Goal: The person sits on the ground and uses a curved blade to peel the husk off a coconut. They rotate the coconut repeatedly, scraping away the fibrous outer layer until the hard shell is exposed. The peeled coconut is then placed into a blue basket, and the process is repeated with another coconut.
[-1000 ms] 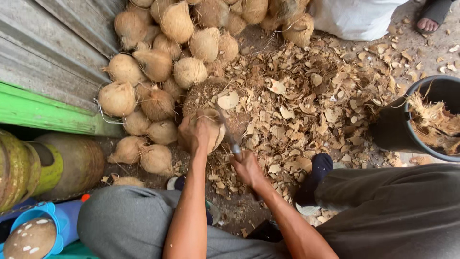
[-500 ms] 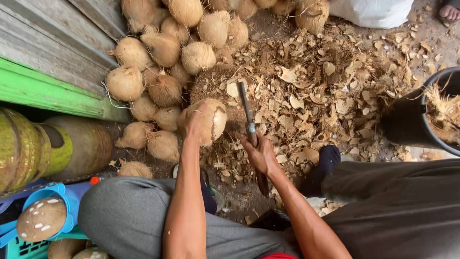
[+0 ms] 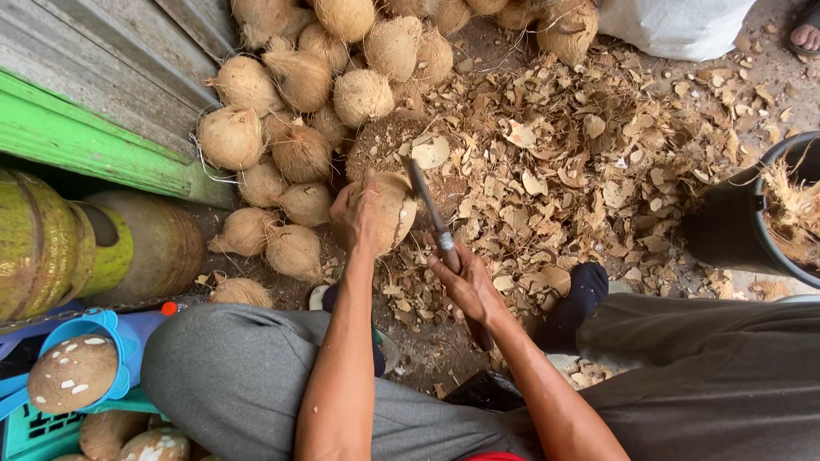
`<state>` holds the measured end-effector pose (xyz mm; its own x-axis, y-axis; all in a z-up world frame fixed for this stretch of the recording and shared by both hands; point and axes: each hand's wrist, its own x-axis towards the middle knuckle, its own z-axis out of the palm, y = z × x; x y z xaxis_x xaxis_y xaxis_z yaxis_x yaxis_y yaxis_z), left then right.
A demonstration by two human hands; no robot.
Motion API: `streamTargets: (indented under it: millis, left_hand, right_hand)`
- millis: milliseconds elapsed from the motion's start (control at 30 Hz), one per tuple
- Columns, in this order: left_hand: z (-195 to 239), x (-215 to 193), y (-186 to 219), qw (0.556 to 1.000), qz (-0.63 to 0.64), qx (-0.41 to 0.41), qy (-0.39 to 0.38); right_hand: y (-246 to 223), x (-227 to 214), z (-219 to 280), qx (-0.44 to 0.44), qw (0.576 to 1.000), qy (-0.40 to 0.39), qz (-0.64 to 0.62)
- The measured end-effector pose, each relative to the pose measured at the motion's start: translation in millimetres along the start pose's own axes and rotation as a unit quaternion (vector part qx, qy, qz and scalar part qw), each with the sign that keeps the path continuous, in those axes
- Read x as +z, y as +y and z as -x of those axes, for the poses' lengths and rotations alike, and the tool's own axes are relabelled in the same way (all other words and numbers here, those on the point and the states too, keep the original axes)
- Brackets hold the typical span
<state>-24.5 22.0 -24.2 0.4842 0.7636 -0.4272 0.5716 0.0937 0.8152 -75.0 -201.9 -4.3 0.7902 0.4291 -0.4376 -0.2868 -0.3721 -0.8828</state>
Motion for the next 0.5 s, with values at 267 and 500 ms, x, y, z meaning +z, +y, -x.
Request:
streamTargets:
  millis: [267,500]
  left_hand:
    - [-0.3,2.4,13.3,0.997,-0.053,-0.054,0.008]
    - [2.0,2.4,11.8,0.998,-0.056,-0.012,0.011]
  right_hand:
    - [-8.2,-0.6,-9.9,-0.065,0.996,0.068,0.004]
    - [10.0,14.4,-18.4,-0.123,0.991,0.045,-0.032]
